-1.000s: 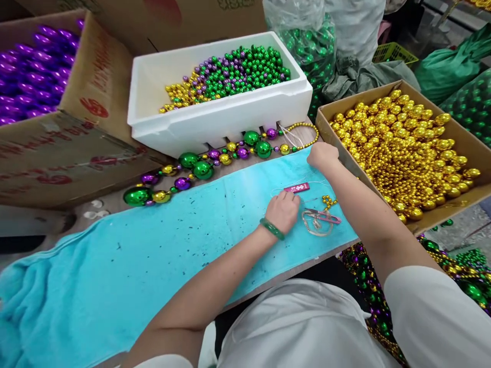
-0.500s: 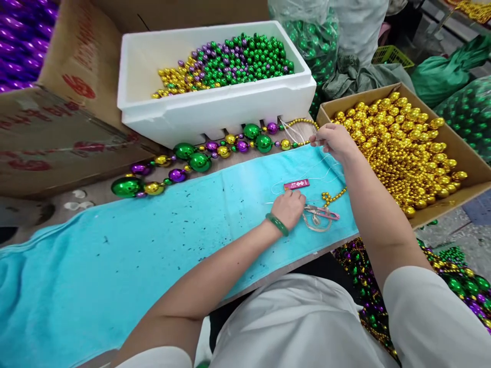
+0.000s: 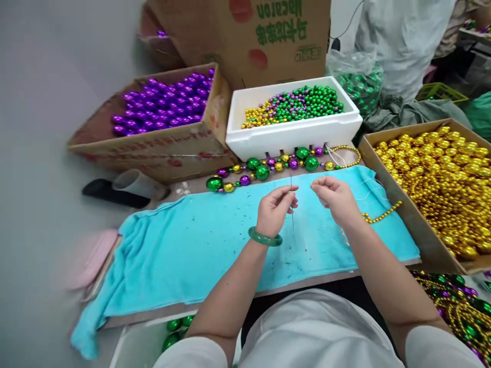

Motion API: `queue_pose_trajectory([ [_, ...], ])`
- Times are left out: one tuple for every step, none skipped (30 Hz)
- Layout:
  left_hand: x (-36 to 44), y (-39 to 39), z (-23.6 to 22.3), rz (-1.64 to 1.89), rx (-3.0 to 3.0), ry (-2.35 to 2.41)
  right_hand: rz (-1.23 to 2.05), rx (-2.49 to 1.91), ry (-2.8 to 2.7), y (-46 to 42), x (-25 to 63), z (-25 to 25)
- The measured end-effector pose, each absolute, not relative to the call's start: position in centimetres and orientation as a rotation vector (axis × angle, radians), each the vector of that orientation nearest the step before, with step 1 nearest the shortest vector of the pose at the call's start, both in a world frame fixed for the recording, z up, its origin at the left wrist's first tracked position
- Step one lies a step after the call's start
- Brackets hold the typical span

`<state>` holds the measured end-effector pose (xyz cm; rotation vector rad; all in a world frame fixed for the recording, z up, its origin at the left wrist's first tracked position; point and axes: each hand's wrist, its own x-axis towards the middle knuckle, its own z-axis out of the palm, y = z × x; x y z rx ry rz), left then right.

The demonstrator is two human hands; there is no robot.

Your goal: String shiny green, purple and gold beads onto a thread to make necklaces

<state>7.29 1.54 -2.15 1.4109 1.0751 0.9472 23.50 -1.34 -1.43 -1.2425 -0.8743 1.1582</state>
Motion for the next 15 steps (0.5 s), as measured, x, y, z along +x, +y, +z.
queue_pose_trajectory([
  [6.7,1.3,-2.1,0.948,1.377,1.076,1.138,-1.261,-0.878,-1.7,22.5,-1.5],
  [6.3,1.0,-2.1,0.951,1.356,1.079,1.117,-1.28,-0.886,-1.9,21.6,-1.5],
  [5.8,0.6,-2.1,0.955,1.345,1.085,1.099,-1.3,-0.899,-2.0,20.9,-1.4],
  [5.4,0.3,-2.3,0.955,1.339,1.089,1.08,-1.32,-0.917,-2.1,20.2,-1.3],
  [5.1,-0.1,-2.4,0.95,1.336,1.09,1.058,-1.34,-0.936,-2.2,19.7,-1.1],
  [4.7,-0.5,-2.7,0.941,1.332,1.087,1.031,-1.357,-0.953,-2.3,19.2,-1.0],
  [4.4,-0.9,-2.9,0.93,1.326,1.08,0.999,-1.366,-0.967,-2.5,18.7,-0.9],
  [4.2,-1.2,-3.1,0.918,1.318,1.068,0.965,-1.367,-0.978,-2.6,18.3,-0.8],
  [4.0,-1.5,-3.4,0.909,1.31,1.054,0.934,-1.362,-0.989,-2.8,17.9,-0.8],
  [3.8,-1.7,-3.6,0.904,1.301,1.041,0.909,-1.355,-1.004,-2.9,17.5,-0.8],
  [3.6,-2.0,-3.8,0.905,1.29,1.03,0.891,-1.349,-1.021,-3.1,17.2,-0.8],
  [3.5,-2.1,-4.0,0.911,1.279,1.022,0.883,-1.346,-1.038,-3.2,16.9,-0.9],
  [3.3,-2.2,-4.1,0.918,1.268,1.017,0.881,-1.348,-1.051,-3.4,16.6,-1.0],
  [3.2,-2.3,-4.2,0.924,1.259,1.012,0.884,-1.354,-1.057,-3.5,16.4,-1.1],
  [3.0,-2.3,-4.4,0.929,1.253,1.009,0.889,-1.358,-1.056,-3.6,16.2,-1.2],
])
